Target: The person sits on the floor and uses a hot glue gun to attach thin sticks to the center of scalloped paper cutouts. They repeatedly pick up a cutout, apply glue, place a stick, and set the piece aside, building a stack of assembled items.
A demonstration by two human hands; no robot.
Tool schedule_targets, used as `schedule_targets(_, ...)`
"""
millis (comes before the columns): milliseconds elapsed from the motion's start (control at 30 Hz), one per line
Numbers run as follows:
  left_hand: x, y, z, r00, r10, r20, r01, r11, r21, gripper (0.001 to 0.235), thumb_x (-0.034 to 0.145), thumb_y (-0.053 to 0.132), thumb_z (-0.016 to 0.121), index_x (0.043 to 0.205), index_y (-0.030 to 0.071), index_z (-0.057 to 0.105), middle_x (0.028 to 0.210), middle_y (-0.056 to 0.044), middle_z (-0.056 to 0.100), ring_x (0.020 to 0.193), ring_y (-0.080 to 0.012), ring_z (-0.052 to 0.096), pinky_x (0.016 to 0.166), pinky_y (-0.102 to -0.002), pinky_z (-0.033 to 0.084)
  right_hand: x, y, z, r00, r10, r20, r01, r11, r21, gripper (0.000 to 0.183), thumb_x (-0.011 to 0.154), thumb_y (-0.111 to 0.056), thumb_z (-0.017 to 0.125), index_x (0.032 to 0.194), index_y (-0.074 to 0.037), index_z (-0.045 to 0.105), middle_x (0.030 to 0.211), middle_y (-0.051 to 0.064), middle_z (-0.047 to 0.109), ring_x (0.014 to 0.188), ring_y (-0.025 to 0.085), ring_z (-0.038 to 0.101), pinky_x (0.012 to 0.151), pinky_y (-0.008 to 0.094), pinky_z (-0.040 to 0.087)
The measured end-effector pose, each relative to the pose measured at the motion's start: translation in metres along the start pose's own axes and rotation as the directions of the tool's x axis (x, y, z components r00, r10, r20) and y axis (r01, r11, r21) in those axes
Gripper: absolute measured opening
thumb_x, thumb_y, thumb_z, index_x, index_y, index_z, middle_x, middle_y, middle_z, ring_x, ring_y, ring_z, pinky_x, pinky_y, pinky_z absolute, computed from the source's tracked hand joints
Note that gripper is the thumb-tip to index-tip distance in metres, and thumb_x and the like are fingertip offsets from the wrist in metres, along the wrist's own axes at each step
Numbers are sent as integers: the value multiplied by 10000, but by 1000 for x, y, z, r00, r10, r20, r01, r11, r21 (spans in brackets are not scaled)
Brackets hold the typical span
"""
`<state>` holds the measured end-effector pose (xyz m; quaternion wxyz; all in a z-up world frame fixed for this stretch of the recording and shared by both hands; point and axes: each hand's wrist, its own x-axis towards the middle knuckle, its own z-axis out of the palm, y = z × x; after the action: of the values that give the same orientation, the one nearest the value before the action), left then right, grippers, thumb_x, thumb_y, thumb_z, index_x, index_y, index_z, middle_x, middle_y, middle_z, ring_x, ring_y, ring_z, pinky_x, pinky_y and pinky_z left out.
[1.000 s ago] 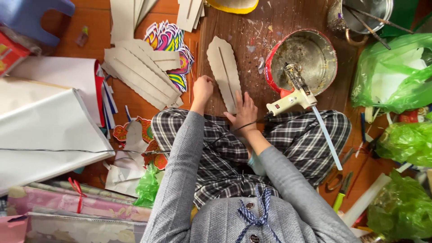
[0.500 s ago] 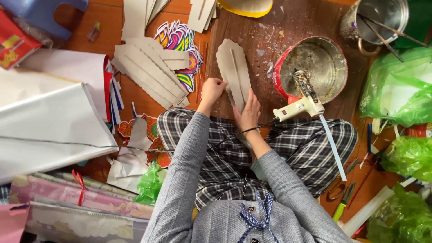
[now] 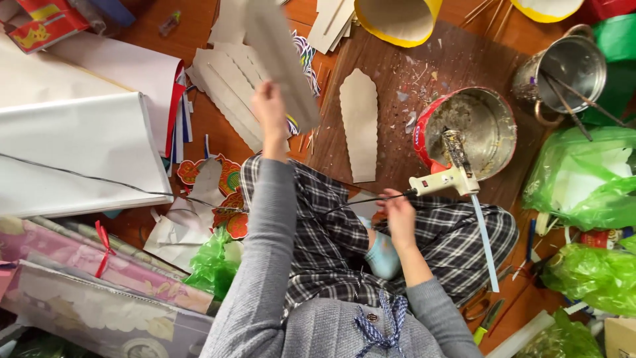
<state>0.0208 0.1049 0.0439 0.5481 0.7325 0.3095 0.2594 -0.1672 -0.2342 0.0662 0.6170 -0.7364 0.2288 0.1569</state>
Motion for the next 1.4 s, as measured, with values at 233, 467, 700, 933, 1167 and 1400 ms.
schedule_targets(233, 30, -83, -21, 929, -268, -256, 370, 702, 608, 611, 869, 218, 715, 1406, 160, 428, 1266, -114, 525, 1177, -354, 531, 917, -527, 501, 51, -15, -49, 952, 262, -161, 4, 513, 858, 578, 926, -570, 568, 1322, -169, 442, 1311, 124, 527, 1240, 308, 528, 1057, 496, 429)
schedule_targets(467, -49, 16, 14, 819, 47, 572, 23, 993, -114, 218, 826, 4, 527, 1012, 84, 606, 927, -69, 589, 839, -180, 634, 682, -262, 437, 89, -23, -37, 905, 257, -340, 127, 598, 791, 323, 940, -277, 650, 1103, -55, 481, 708, 100, 600, 600, 199, 591, 623, 361, 540)
schedule_targets(700, -101, -66, 85, 500, 202, 842, -816, 436, 380, 257, 737, 236, 734, 992, 226, 699, 1108, -66, 447, 1010, -284, 509, 696, -390, 501, 38, -92, 8, 954, -180, -239, 277, 832, 480, 532, 947, -269, 628, 1421, -195, 398, 1254, 194, 643, 893, 297, 726, 612, 315, 608)
schedule_targets(933, -101, -54, 79, 441, 84, 893, -838, 393, 377, 326, 821, 192, 604, 1137, 215, 678, 1335, -86, 421, 1157, -295, 452, 791, -439, 457, 78, -127, 33, 985, -175, 1, 173, 975, 142, 227, 877, -236, 617, 1065, -128, 685, 1044, 65, 714, 675, 154, 662, 541, 261, 547)
schedule_targets(1167, -97, -48, 78, 400, -12, 916, -842, 390, 373, 351, 838, 205, 579, 1176, 233, 673, 1441, -101, 399, 1256, -300, 431, 828, -455, 467, 124, -131, 58, 965, -259, 32, 261, 958, -116, 228, 905, -259, 708, 1035, -79, 656, 941, 90, 682, 817, 189, 675, 702, 349, 545)
schedule_targets(1400, -96, -43, 78, 365, -87, 927, -843, 391, 369, 400, 878, 193, 524, 1264, 221, 623, 1496, -124, 351, 1318, -318, 384, 865, -482, 451, 137, -124, 68, 964, -267, 11, 263, 943, -204, 146, 897, -237, 698, 914, -94, 670, 763, 45, 657, 684, 148, 643, 642, 340, 504)
